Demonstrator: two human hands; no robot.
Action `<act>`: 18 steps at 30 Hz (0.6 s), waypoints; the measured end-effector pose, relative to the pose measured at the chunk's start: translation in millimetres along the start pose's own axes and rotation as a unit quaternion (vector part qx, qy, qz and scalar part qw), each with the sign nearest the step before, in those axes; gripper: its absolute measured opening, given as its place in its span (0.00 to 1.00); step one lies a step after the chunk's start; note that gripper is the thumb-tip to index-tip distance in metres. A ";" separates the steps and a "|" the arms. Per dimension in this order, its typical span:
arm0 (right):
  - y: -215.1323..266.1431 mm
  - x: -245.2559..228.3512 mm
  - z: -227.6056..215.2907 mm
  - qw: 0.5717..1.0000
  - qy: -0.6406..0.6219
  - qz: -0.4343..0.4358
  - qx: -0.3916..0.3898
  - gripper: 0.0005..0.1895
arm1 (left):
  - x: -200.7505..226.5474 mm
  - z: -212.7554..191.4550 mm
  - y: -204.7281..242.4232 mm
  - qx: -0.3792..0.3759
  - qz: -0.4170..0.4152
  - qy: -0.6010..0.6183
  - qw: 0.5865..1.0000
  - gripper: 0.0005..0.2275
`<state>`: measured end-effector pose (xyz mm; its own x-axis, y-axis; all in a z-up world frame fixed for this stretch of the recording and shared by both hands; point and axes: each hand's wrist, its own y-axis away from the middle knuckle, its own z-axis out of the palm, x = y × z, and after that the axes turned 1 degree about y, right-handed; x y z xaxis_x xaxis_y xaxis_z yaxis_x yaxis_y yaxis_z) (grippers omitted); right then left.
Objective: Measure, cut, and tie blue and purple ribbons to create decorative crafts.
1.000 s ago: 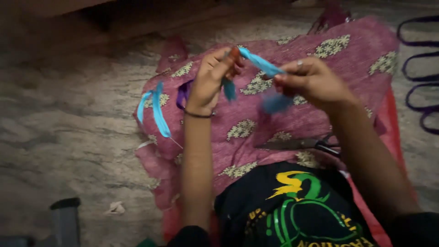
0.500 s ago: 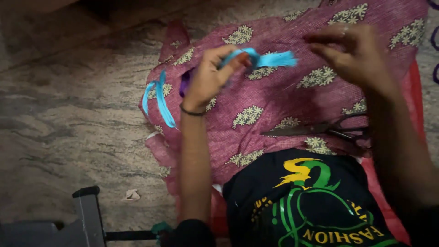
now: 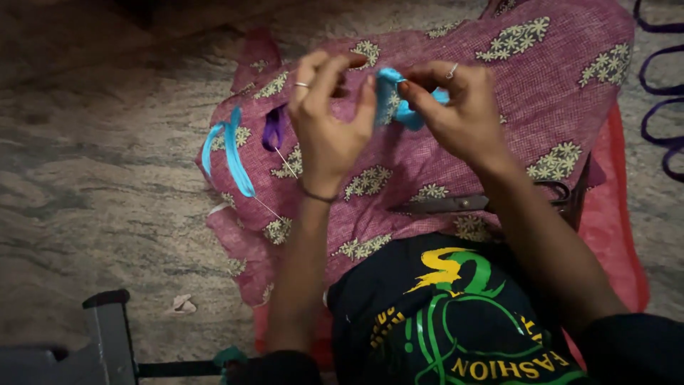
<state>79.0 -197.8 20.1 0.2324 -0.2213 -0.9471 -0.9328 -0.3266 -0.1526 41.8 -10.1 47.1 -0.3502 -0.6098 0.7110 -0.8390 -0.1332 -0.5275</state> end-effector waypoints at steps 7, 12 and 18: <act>6.0 -9.1 4.3 0.976 0.165 -0.133 0.051 0.04 | 14.2 6.9 11.9 -0.005 -0.046 -0.005 0.999 0.11; 7.4 -18.4 -0.2 0.970 0.184 -0.148 0.048 0.06 | 5.4 15.2 12.7 -0.030 -0.108 0.086 0.990 0.06; 12.8 -2.8 1.9 0.999 0.000 -0.029 0.030 0.04 | 1.1 11.9 8.8 -0.059 -0.136 0.132 0.980 0.06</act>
<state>65.9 -199.7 20.2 0.2866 -0.2037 -0.9361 -0.9327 -0.2827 -0.2240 39.1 -21.3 37.8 -0.1892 -0.3394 0.9214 -0.9532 -0.1620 -0.2554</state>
